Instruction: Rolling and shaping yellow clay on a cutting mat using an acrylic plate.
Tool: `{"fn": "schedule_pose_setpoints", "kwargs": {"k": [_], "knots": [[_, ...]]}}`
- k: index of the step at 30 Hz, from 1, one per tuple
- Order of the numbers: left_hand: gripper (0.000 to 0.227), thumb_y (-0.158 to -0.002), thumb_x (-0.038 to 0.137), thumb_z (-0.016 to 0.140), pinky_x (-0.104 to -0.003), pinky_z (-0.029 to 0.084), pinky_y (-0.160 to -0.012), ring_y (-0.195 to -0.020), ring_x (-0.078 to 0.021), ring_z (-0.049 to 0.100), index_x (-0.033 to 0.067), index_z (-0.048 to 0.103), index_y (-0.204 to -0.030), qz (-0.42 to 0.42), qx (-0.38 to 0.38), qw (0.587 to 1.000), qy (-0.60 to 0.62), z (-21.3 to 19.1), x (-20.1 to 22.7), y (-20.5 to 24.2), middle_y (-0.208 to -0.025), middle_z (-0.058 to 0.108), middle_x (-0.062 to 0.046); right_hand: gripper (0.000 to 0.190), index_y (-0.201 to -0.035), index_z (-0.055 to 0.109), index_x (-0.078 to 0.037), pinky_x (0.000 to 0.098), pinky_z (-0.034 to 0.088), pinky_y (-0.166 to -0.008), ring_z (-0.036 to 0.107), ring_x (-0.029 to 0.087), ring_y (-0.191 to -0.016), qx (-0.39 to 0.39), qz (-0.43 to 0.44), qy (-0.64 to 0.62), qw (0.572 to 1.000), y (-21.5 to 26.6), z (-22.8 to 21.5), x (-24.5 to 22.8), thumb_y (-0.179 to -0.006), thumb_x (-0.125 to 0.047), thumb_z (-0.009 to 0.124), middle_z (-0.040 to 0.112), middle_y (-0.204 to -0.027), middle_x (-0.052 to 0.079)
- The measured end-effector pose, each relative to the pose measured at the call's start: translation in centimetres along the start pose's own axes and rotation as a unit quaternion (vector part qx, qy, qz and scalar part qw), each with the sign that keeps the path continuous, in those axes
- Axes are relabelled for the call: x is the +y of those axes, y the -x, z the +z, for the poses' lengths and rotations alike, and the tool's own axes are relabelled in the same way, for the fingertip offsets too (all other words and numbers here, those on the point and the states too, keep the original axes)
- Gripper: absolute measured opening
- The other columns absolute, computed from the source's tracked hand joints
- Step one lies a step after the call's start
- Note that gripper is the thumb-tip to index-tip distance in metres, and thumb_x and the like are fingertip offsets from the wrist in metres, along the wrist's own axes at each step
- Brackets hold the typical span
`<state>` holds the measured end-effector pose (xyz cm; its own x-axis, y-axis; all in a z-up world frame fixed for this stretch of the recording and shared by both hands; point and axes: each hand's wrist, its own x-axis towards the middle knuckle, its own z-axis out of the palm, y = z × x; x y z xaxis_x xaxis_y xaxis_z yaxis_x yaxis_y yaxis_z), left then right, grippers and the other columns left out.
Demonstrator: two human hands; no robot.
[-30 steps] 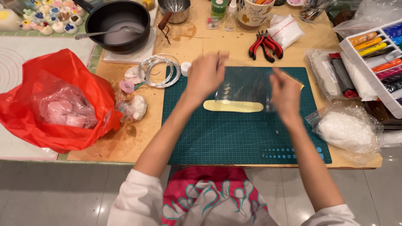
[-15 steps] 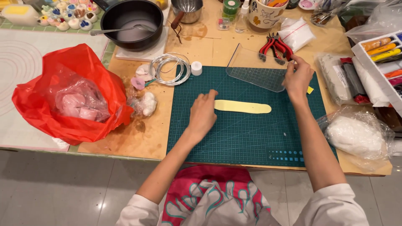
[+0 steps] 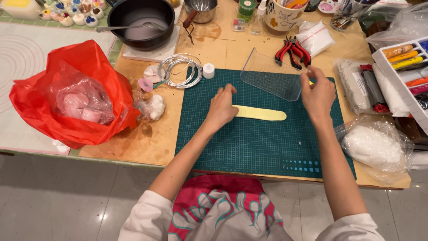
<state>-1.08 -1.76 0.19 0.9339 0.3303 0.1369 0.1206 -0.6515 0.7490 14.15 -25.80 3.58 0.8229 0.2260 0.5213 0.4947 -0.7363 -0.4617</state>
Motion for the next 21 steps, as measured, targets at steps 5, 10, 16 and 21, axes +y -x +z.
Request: {"fn": "schedule_pose_setpoints", "kwargs": {"k": [5,10,16,21], "knots": [[0.054,-0.069,-0.010,0.066,-0.049,0.052,-0.091,-0.101,-0.0425,0.068,-0.0006,0.056,-0.120,-0.029,-0.029,0.999,-0.007,0.6,-0.8,-1.9,-0.101,0.069,-0.025,0.035,-0.132,0.072,-0.009,0.0388,0.058,-0.079,0.075,0.024,-0.083,-0.146,0.087,-0.121,0.978,1.6,-0.2,-2.5,-0.103,-0.029,0.065,0.078,-0.104,0.015],[0.054,-0.067,-0.011,0.067,-0.051,0.052,-0.089,-0.101,-0.0435,0.069,-0.0011,0.056,-0.119,-0.013,-0.024,1.000,-0.014,0.2,0.1,-2.8,-0.097,0.071,-0.026,0.041,-0.137,0.064,-0.005,0.0346,0.057,-0.095,0.072,0.017,-0.107,-0.346,-0.009,-0.323,0.881,1.1,1.5,-3.1,-0.102,-0.027,0.063,0.076,-0.121,0.012],[0.052,-0.074,-0.004,0.069,-0.052,0.053,-0.090,-0.107,-0.0473,0.066,-0.0007,0.056,-0.124,-0.011,-0.024,0.999,-0.025,-0.9,1.3,-2.0,-0.107,0.070,-0.028,0.052,-0.146,0.055,-0.005,0.0357,0.050,-0.107,0.063,0.020,-0.127,-0.482,-0.091,-0.343,0.801,1.2,4.6,-4.2,-0.098,-0.025,0.065,0.065,-0.141,0.016],[0.053,-0.076,0.007,0.073,-0.054,0.053,-0.092,-0.110,-0.0467,0.066,-0.0003,0.055,-0.126,-0.059,-0.075,0.994,-0.055,-0.2,0.4,-0.8,-0.114,0.068,-0.029,0.047,-0.140,0.064,-0.013,0.0359,0.054,-0.098,0.069,0.024,-0.111,-0.441,-0.121,-0.150,0.877,3.0,3.5,-5.9,-0.094,-0.025,0.067,0.069,-0.121,0.012]]}}
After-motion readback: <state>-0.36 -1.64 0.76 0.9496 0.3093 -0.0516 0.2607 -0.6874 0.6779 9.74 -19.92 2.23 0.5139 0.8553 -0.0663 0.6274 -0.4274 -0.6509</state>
